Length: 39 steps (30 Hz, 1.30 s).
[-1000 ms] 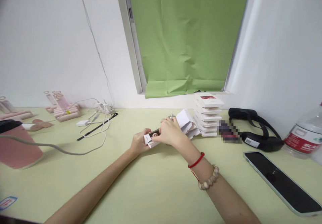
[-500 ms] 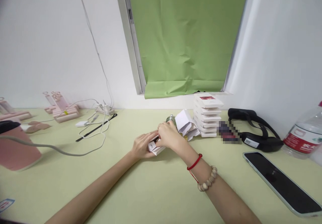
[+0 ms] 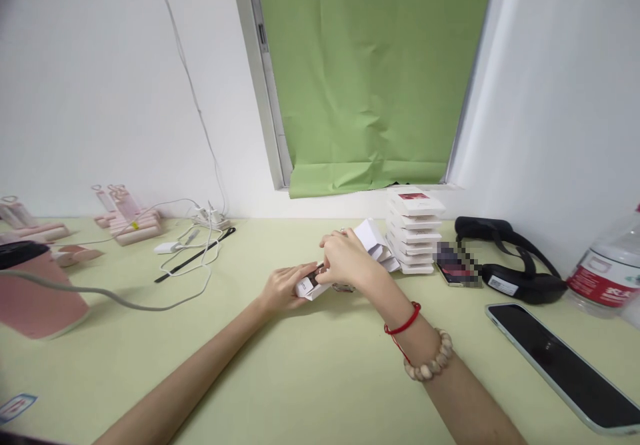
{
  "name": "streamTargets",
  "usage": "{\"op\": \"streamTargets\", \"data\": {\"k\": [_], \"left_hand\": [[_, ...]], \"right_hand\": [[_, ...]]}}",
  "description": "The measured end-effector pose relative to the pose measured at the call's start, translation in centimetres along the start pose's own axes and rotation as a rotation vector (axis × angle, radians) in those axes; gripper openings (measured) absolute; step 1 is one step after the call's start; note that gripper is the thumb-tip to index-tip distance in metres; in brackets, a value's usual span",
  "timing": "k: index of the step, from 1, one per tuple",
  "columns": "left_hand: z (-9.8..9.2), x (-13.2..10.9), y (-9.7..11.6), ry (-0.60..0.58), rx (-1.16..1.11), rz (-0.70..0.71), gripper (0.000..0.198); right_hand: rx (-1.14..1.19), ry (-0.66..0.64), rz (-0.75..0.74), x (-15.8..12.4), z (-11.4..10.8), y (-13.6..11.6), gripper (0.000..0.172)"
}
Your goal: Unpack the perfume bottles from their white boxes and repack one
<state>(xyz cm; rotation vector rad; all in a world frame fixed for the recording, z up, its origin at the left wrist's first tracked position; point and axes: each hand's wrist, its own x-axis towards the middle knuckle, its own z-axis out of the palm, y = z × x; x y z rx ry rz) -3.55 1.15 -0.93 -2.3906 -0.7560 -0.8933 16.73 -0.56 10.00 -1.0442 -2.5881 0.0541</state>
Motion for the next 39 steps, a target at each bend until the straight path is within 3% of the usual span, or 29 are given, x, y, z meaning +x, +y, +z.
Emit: {"op": "streamTargets", "data": {"k": [4,11,32,39], "left_hand": [[0.1,-0.1,-0.1,0.014,0.012,0.025,0.052],[0.1,0.1,0.4,0.003,0.062,0.079,0.051],[-0.6,0.3,0.4,-0.046,0.053,-0.012,0.047],[0.0,0.0,0.1,0.070,0.012,-0.038,0.046]], "right_hand": [[-0.020,-0.045,0.035,-0.4,-1.0,-0.3,0.020],[-0.096,-0.161,0.077,-0.1,-0.2,-1.6,0.018],[0.007,-0.033,0.048,-1.9,-3.4,0.3,0.015],[0.042,-0.032,0.128,-2.1,-3.3,-0.7,0.014]]}}
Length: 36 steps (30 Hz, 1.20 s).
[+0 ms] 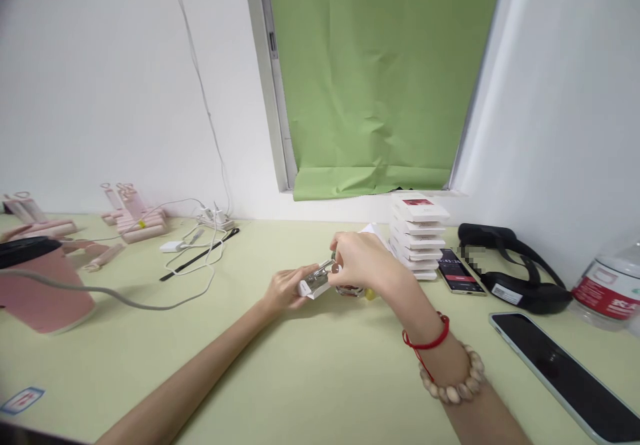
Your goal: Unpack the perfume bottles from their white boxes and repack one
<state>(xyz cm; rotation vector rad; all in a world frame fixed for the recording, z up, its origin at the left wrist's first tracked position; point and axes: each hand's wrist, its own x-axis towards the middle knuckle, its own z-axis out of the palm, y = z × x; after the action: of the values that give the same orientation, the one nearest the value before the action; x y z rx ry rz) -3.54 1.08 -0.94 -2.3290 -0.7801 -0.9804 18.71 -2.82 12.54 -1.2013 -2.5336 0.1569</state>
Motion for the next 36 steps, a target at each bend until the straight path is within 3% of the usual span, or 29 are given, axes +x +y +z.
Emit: {"op": "streamTargets", "data": {"k": [4,8,12,16,22,25,28,30,34,36], "left_hand": [[0.1,-0.1,0.0,0.016,-0.020,-0.022,0.047],[0.1,-0.1,0.1,-0.019,0.000,0.018,0.048],[0.0,0.0,0.1,-0.028,-0.025,0.002,0.048],[-0.2,0.0,0.0,-0.053,-0.027,-0.025,0.046],[-0.5,0.1,-0.4,-0.131,0.063,-0.021,0.039],[-0.3,-0.1,-1.2,-0.044,0.183,-0.207,0.039],[0.1,-0.3,-2.0,0.099,0.277,-0.538,0.046],[0.3,-0.4,-2.3,0.115,0.278,-0.685,0.050],[0.5,-0.4,-2.2,0.070,0.226,-0.754,0.058],[0.5,-0.4,-2.2,0.116,0.223,-0.735,0.065]], "right_hand": [[-0.036,0.043,0.045,0.1,0.4,0.1,0.015],[-0.004,-0.029,0.012,0.6,1.4,0.2,0.040],[0.026,-0.194,-0.029,1.1,2.4,-0.1,0.030],[0.005,-0.176,-0.080,1.3,2.8,-0.3,0.031],[-0.005,-0.184,-0.067,1.2,1.4,0.2,0.033],[0.022,-0.172,-0.026,0.4,-0.4,1.2,0.026],[0.029,-0.189,0.050,-0.9,-2.1,2.6,0.019],[0.040,-0.250,0.149,-1.6,-2.9,3.2,0.018],[0.078,-0.540,0.520,-2.1,-2.9,3.3,0.030],[0.081,-0.654,0.660,-1.8,-2.4,3.2,0.027]]}}
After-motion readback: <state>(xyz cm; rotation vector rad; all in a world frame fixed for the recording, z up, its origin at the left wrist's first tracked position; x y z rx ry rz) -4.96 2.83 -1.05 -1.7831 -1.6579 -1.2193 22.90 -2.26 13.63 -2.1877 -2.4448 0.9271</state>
